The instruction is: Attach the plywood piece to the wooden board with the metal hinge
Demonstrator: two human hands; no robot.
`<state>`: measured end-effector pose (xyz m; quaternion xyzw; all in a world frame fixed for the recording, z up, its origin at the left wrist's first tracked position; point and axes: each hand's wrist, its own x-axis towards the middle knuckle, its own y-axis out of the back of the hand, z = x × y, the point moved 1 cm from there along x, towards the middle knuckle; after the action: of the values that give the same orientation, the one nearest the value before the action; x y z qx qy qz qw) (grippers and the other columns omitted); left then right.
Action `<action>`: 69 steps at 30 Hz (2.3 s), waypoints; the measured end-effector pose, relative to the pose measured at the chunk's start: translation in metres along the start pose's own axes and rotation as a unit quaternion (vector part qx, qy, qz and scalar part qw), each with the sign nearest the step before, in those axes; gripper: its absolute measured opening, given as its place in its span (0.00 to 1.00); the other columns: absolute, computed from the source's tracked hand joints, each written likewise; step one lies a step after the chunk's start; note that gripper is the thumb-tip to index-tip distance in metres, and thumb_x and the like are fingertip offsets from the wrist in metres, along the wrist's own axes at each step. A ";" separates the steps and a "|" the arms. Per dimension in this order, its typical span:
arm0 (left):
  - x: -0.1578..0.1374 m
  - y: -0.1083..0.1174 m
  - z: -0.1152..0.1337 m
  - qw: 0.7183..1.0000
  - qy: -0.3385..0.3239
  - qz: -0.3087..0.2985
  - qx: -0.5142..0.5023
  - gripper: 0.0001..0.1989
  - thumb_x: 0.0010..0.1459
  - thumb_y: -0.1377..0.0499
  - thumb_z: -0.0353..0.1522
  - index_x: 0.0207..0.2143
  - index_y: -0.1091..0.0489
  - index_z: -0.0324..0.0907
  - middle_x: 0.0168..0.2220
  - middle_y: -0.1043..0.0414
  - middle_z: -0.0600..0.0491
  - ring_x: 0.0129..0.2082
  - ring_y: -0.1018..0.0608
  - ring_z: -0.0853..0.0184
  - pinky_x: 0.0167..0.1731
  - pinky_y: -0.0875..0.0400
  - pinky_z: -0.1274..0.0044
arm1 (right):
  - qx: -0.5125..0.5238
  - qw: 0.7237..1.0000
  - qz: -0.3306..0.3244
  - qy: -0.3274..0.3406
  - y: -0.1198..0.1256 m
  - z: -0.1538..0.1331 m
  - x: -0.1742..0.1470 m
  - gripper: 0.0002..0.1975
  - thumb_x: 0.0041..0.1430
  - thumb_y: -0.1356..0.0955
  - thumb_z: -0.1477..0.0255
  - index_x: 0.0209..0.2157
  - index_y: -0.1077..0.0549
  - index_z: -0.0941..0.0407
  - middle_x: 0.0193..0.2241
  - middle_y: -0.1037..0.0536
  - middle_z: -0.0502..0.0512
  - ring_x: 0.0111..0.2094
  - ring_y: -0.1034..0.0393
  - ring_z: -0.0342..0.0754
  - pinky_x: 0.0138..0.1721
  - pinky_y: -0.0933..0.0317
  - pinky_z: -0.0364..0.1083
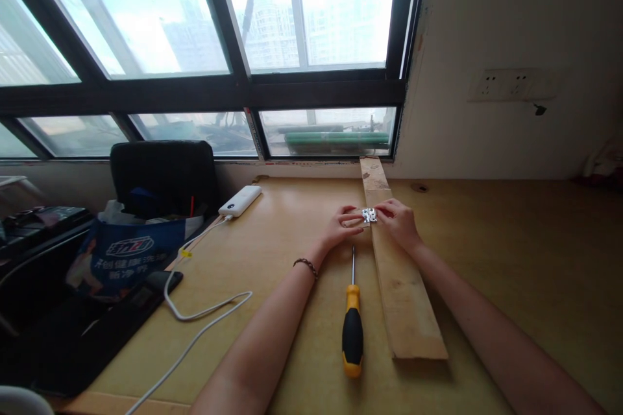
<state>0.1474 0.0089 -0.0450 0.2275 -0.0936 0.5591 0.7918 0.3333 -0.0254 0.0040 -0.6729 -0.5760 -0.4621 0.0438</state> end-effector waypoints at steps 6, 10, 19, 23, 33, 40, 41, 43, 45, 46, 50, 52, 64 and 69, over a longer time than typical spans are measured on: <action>0.000 0.000 -0.004 1.000 -0.001 -0.005 -0.004 0.20 0.39 0.34 0.35 0.39 0.27 0.43 0.50 0.41 0.48 0.54 0.38 0.58 0.55 0.44 0.65 | -0.011 1.000 -0.013 0.006 -0.002 0.003 0.000 0.07 0.52 0.35 0.73 0.30 0.25 0.56 0.28 0.27 0.53 0.28 0.33 0.44 0.31 0.38 0.43; 0.000 -0.001 -0.004 1.000 0.010 -0.007 -0.026 0.21 0.39 0.35 0.35 0.40 0.27 0.43 0.51 0.42 0.48 0.54 0.37 0.58 0.54 0.42 0.65 | -0.011 0.999 -0.030 0.027 -0.002 0.004 0.000 0.06 0.51 0.35 0.73 0.30 0.26 0.56 0.28 0.28 0.53 0.28 0.33 0.44 0.31 0.38 0.43; -0.001 -0.001 0.004 1.000 0.005 -0.003 -0.002 0.20 0.39 0.34 0.35 0.39 0.27 0.43 0.50 0.40 0.48 0.53 0.36 0.59 0.55 0.44 0.66 | -0.100 0.992 -0.057 0.059 -0.005 0.000 -0.003 0.04 0.53 0.37 0.76 0.28 0.30 0.58 0.26 0.30 0.53 0.28 0.35 0.44 0.32 0.41 0.43; 0.000 0.000 0.005 1.000 0.002 -0.003 0.002 0.20 0.39 0.34 0.35 0.38 0.27 0.43 0.50 0.40 0.48 0.53 0.36 0.59 0.55 0.44 0.67 | -0.090 0.993 -0.061 0.035 -0.005 0.004 -0.001 0.02 0.51 0.35 0.76 0.26 0.31 0.58 0.24 0.31 0.51 0.25 0.37 0.42 0.29 0.42 0.42; 0.000 0.000 0.001 1.000 0.007 0.006 -0.002 0.20 0.38 0.34 0.35 0.38 0.26 0.44 0.50 0.40 0.49 0.54 0.37 0.58 0.57 0.46 0.67 | -0.070 0.994 -0.083 0.015 -0.008 0.010 0.001 0.06 0.50 0.34 0.72 0.22 0.32 0.57 0.23 0.30 0.51 0.25 0.37 0.43 0.29 0.42 0.43; -0.001 -0.002 0.001 0.998 0.021 -0.006 -0.051 0.21 0.38 0.34 0.37 0.38 0.27 0.42 0.51 0.43 0.48 0.52 0.36 0.58 0.52 0.39 0.65 | -0.055 0.991 -0.112 0.046 -0.010 0.011 0.002 0.32 0.43 0.30 0.63 0.51 0.39 0.56 0.46 0.33 0.61 0.49 0.41 0.55 0.49 0.44 0.53; 0.000 -0.001 0.000 0.999 0.015 -0.005 -0.040 0.20 0.38 0.34 0.37 0.38 0.27 0.42 0.51 0.43 0.48 0.52 0.35 0.58 0.53 0.39 0.65 | -0.053 0.989 -0.132 0.047 -0.012 0.012 0.002 0.37 0.41 0.29 0.62 0.53 0.42 0.57 0.48 0.34 0.61 0.51 0.44 0.55 0.50 0.46 0.54; 0.001 0.000 0.000 1.000 -0.005 -0.005 -0.010 0.20 0.38 0.34 0.36 0.37 0.26 0.42 0.50 0.42 0.47 0.52 0.36 0.59 0.54 0.42 0.66 | -0.047 0.983 -0.171 0.043 -0.015 0.017 0.005 0.41 0.40 0.29 0.61 0.55 0.45 0.57 0.48 0.34 0.62 0.53 0.46 0.56 0.51 0.47 0.55; 0.001 0.001 0.000 1.000 -0.018 -0.004 0.008 0.19 0.38 0.34 0.36 0.37 0.26 0.42 0.50 0.42 0.47 0.52 0.36 0.59 0.54 0.42 0.67 | -0.037 0.979 -0.198 0.038 -0.018 0.022 0.010 0.42 0.40 0.29 0.62 0.56 0.46 0.57 0.46 0.32 0.61 0.52 0.45 0.55 0.51 0.47 0.54; 0.002 0.001 0.000 1.000 -0.021 -0.002 0.013 0.19 0.38 0.34 0.36 0.37 0.26 0.43 0.50 0.42 0.47 0.52 0.36 0.59 0.54 0.42 0.67 | -0.032 0.977 -0.208 0.036 -0.019 0.024 0.013 0.42 0.39 0.29 0.62 0.56 0.46 0.58 0.45 0.31 0.60 0.51 0.44 0.54 0.51 0.46 0.54; 0.001 0.002 0.004 0.999 -0.020 0.007 0.032 0.19 0.39 0.34 0.37 0.37 0.26 0.44 0.49 0.41 0.48 0.52 0.36 0.60 0.54 0.43 0.68 | -0.018 0.976 -0.217 0.030 -0.022 0.030 0.019 0.42 0.38 0.28 0.63 0.55 0.45 0.58 0.43 0.30 0.59 0.50 0.43 0.54 0.50 0.45 0.52; 0.001 0.002 0.008 0.999 -0.026 0.005 0.045 0.19 0.39 0.35 0.37 0.38 0.26 0.44 0.49 0.40 0.49 0.52 0.36 0.60 0.55 0.44 0.68 | -0.012 0.977 -0.212 0.033 -0.022 0.032 0.020 0.42 0.38 0.28 0.63 0.55 0.44 0.59 0.44 0.30 0.60 0.51 0.43 0.54 0.50 0.45 0.52; -0.015 0.008 0.007 0.981 0.074 0.173 0.037 0.50 0.33 0.32 0.37 0.57 0.55 0.48 0.58 0.56 0.45 0.54 0.40 0.59 0.48 0.39 0.71 | 0.009 0.979 -0.202 0.018 -0.020 0.030 0.019 0.30 0.37 0.27 0.62 0.43 0.34 0.58 0.42 0.30 0.60 0.45 0.37 0.53 0.44 0.41 0.51; -0.041 0.016 0.025 0.922 0.195 0.307 0.132 0.27 0.41 0.39 0.42 0.43 0.39 0.39 0.42 0.36 0.46 0.38 0.30 0.65 0.36 0.36 0.74 | 0.023 0.981 -0.192 0.018 -0.019 0.031 0.019 0.30 0.35 0.26 0.63 0.43 0.34 0.59 0.42 0.30 0.61 0.45 0.36 0.53 0.45 0.42 0.51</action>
<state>0.1211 -0.0328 -0.0350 0.1764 0.0722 0.8155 0.5464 0.3334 0.0135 -0.0100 -0.5405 -0.7039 -0.4604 -0.0201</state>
